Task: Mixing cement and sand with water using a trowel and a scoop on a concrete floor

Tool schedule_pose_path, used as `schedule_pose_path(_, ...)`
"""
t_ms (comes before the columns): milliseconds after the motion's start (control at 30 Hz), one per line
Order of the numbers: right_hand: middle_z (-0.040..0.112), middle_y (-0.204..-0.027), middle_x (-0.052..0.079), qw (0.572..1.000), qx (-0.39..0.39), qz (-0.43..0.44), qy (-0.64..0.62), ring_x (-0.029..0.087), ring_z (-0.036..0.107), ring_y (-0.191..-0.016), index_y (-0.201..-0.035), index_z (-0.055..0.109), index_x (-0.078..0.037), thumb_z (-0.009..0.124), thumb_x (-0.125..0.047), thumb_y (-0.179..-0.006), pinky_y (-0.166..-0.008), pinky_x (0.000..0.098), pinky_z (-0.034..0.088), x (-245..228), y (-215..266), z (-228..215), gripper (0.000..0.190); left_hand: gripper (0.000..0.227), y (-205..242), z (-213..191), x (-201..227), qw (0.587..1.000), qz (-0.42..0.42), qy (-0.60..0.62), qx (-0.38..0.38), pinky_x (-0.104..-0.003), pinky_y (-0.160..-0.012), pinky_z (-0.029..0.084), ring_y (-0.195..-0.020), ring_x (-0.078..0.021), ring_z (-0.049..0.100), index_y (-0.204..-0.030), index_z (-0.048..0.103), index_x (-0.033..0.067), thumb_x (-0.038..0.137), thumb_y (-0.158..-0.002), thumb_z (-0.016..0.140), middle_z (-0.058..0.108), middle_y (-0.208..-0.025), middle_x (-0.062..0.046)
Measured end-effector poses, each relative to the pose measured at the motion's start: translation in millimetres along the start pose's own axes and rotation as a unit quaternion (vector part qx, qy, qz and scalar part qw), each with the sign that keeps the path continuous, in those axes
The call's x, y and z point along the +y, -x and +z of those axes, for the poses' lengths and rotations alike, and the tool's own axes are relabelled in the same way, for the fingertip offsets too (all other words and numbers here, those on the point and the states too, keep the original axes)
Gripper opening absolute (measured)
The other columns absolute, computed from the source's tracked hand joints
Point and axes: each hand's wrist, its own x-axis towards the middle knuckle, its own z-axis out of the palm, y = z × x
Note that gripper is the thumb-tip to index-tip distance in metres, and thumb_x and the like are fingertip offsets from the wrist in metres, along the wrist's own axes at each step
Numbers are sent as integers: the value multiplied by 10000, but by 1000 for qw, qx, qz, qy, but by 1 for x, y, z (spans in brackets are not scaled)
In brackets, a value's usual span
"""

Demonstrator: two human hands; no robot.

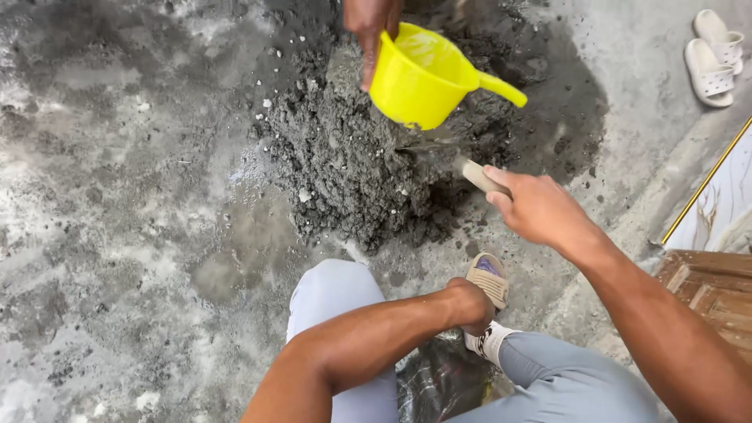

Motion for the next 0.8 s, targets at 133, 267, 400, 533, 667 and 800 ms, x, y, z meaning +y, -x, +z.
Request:
schedule_pose_path(133,568,-595,43,995,-54,81,23,106,411,-410,-1420,295,-280,373,-323,-955,-341,214,354,-8,-17,17,473,478,3,-1,-12,1000,-16,14,5,-401,-828,489,-1173,-176,499,-1290,447,198,242,-820,521,516,-1273,18)
schedule_pose_path(267,649,-951,243,1000,16,5,10,438,619,-917,-1249,528,-116,449,-275,-906,-775,553,511,-18,-76,52,386,526,-5,-1,-17,999,-36,3,-10,-390,-867,465,-1212,-206,474,-1344,418,170,246,-835,526,437,-1380,-20)
schedule_pose_path(400,640,-929,284,1000,-13,0,0,420,631,-894,-1103,601,36,486,-248,-885,-739,524,510,-23,-146,79,376,602,-9,1,-3,999,-21,32,25,-413,-846,473,-1208,-180,468,-1357,372,242,381,-801,557,455,-1335,61)
schedule_pose_path(533,620,-1039,197,996,-48,-60,39,372,611,-892,-1190,569,-99,419,-323,-898,-782,469,477,1,-172,70,397,591,-19,13,13,1000,-7,10,26,-419,-859,477,-1208,-205,474,-1333,402,227,367,-778,546,488,-1309,19)
schedule_pose_path(667,595,-929,91,993,-84,-58,68,225,535,-695,-1250,508,-174,391,-278,-934,-609,319,435,-9,-134,50,353,582,-25,13,7,999,-11,9,28,-452,-854,476,-1225,-227,459,-1331,411,210,349,-778,528,476,-1325,-15)
schedule_pose_path(800,595,-745,67,995,-72,58,43,101,439,-446,-1448,232,-267,362,-256,-973,-361,190,406,-13,-49,22,492,576,-8,7,8,999,-24,17,42,-460,-840,487,-1221,-260,461,-1337,410,192,362,-805,554,483,-1317,-3)
